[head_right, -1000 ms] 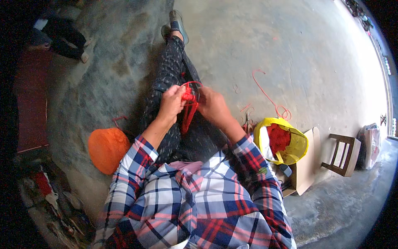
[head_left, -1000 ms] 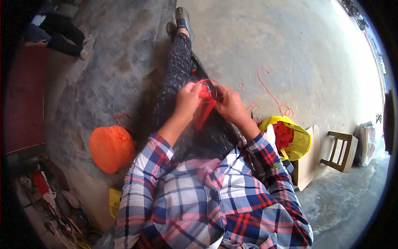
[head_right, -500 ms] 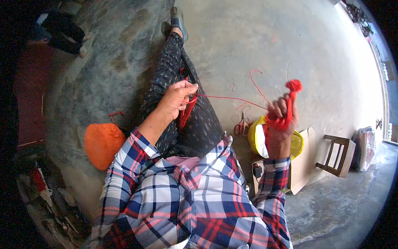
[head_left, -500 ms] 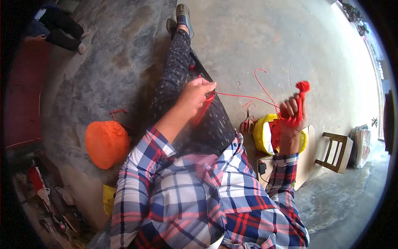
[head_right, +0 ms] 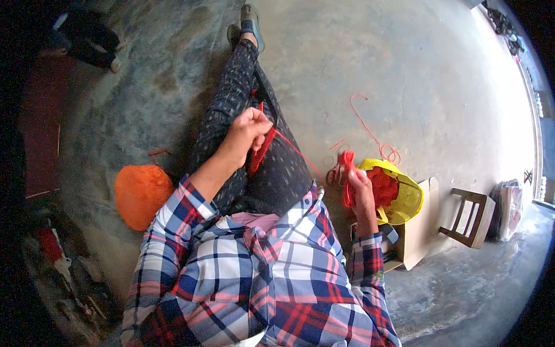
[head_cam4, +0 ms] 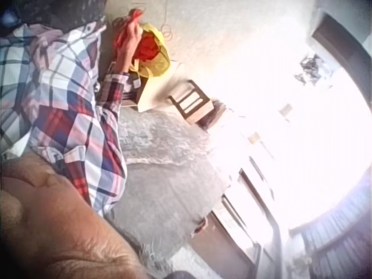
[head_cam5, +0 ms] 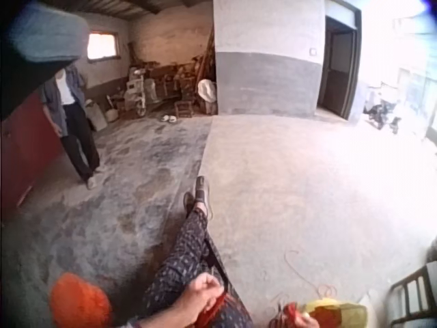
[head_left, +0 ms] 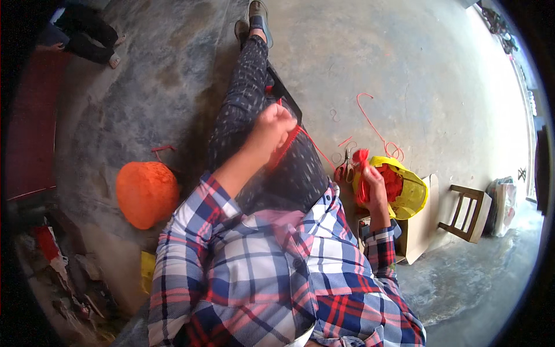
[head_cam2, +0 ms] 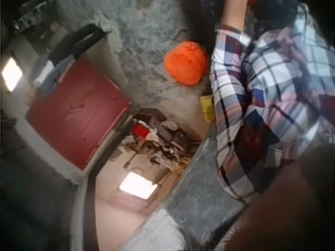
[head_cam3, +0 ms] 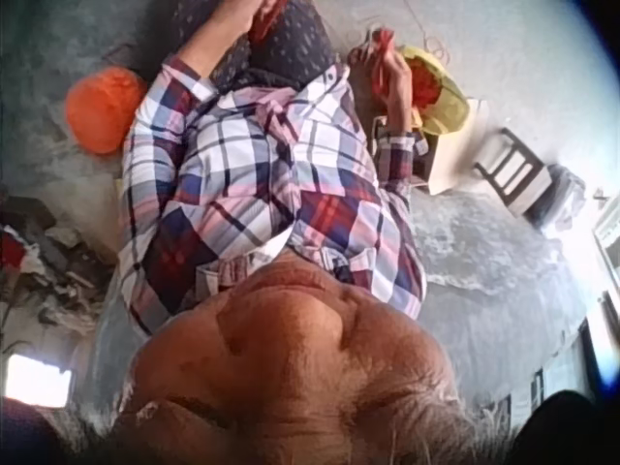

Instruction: The recorder is wrapping red string or yarn onto a small red frame, likely part of a furniture piece or decorative item.

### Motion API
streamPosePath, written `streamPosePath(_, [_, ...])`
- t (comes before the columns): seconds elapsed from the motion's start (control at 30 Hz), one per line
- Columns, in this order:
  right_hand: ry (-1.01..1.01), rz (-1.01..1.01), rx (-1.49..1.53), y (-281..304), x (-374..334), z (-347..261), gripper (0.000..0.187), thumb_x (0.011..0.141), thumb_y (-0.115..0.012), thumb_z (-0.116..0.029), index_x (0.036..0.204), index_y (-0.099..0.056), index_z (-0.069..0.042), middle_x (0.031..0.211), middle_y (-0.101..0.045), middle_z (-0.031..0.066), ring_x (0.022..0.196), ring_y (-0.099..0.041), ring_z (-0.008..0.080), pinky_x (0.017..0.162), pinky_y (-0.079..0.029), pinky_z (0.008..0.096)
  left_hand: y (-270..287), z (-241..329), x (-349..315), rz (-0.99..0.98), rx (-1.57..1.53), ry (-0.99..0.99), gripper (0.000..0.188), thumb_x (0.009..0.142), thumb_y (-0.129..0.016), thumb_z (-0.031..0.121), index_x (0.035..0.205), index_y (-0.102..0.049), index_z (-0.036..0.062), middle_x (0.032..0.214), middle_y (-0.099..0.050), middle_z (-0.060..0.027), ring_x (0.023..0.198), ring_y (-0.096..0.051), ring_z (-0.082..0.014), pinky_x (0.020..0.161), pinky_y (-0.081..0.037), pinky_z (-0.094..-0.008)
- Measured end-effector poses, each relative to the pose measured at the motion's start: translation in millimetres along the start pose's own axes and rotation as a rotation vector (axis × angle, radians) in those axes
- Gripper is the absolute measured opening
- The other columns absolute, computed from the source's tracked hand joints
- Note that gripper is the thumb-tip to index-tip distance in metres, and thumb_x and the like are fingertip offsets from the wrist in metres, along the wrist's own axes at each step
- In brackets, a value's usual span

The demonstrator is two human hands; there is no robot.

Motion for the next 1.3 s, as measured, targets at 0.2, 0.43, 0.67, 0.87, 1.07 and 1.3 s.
streamPosePath(0.2, [-0.043,-0.567,0.086,-93,-16,-26,0.057,0.086,-0.064,-0.047,0.115,-0.059,0.001,0.096,-0.065,0.0055,0.081,-0.061,0.0130,0.071,-0.049,0.0264,-53,-5,-74,-0.195,1.046,-0.893,0.036,0.080,-0.073,0.016,0.112,-0.060,0.0025,0.115,-0.058,-0.0128,0.112,-0.056,-0.0174,0.083,-0.051,-0.0317])
streamPosePath(0.43, [-0.027,-0.621,0.086,-128,5,-49,0.069,0.086,-0.055,-0.060,0.120,-0.057,0.000,0.085,-0.060,-0.0003,0.073,-0.052,0.0080,0.064,-0.041,0.0246,-52,39,-62,-0.208,0.029,-0.434,0.030,0.092,-0.058,0.006,0.122,-0.055,0.0058,0.101,-0.062,-0.0031,0.093,-0.059,-0.0136,0.089,-0.047,-0.0279])
streamPosePath(0.67, [0.389,-0.365,-0.493,-135,80,-62,0.042,0.080,-0.071,-0.029,0.111,-0.063,-0.001,0.083,-0.058,0.0034,0.072,-0.052,0.0131,0.067,-0.044,0.0283,-5,59,-15,0.038,1.554,-1.042,0.047,0.071,-0.053,-0.008,0.114,-0.065,0.0060,0.095,-0.055,-0.0133,0.096,-0.054,-0.0308,0.087,-0.044,-0.0375])
streamPosePath(0.87, [0.769,-0.348,-0.978,-162,83,-49,0.041,0.070,-0.075,-0.016,0.106,-0.062,-0.001,0.116,-0.057,0.0173,0.106,-0.053,0.0365,0.094,-0.043,0.0427,-2,11,8,0.054,1.156,-0.455,0.050,0.077,-0.059,-0.002,0.127,-0.051,0.0032,0.107,-0.061,-0.0203,0.097,-0.062,-0.0363,0.084,-0.050,-0.0415])
streamPosePath(1.07, [0.796,-0.100,-0.452,-124,60,-77,0.027,0.076,-0.068,-0.009,0.101,-0.059,0.000,0.112,-0.061,0.0147,0.104,-0.058,0.0277,0.095,-0.044,0.0393,-2,5,-14,0.178,1.127,-0.961,0.028,0.073,-0.069,0.003,0.101,-0.062,-0.0001,0.105,-0.062,-0.0142,0.098,-0.062,-0.0302,0.084,-0.050,-0.0351])
streamPosePath(1.3, [0.246,-0.821,0.644,-133,-57,-119,0.037,0.085,-0.060,-0.025,0.116,-0.049,-0.009,0.078,-0.057,0.0065,0.072,-0.058,0.0234,0.065,-0.048,0.0407,1,-20,1,0.102,0.780,-0.558,0.023,0.079,-0.074,0.009,0.096,-0.062,0.0002,0.085,-0.068,-0.0066,0.075,-0.064,-0.0130,0.071,-0.051,-0.0281])
Point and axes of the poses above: each hand's wrist, its own x-axis towards the middle knuckle, its own y-axis out of the back of the hand, z = x × y, the point moved 1 cm from there along x, towards the middle knuckle
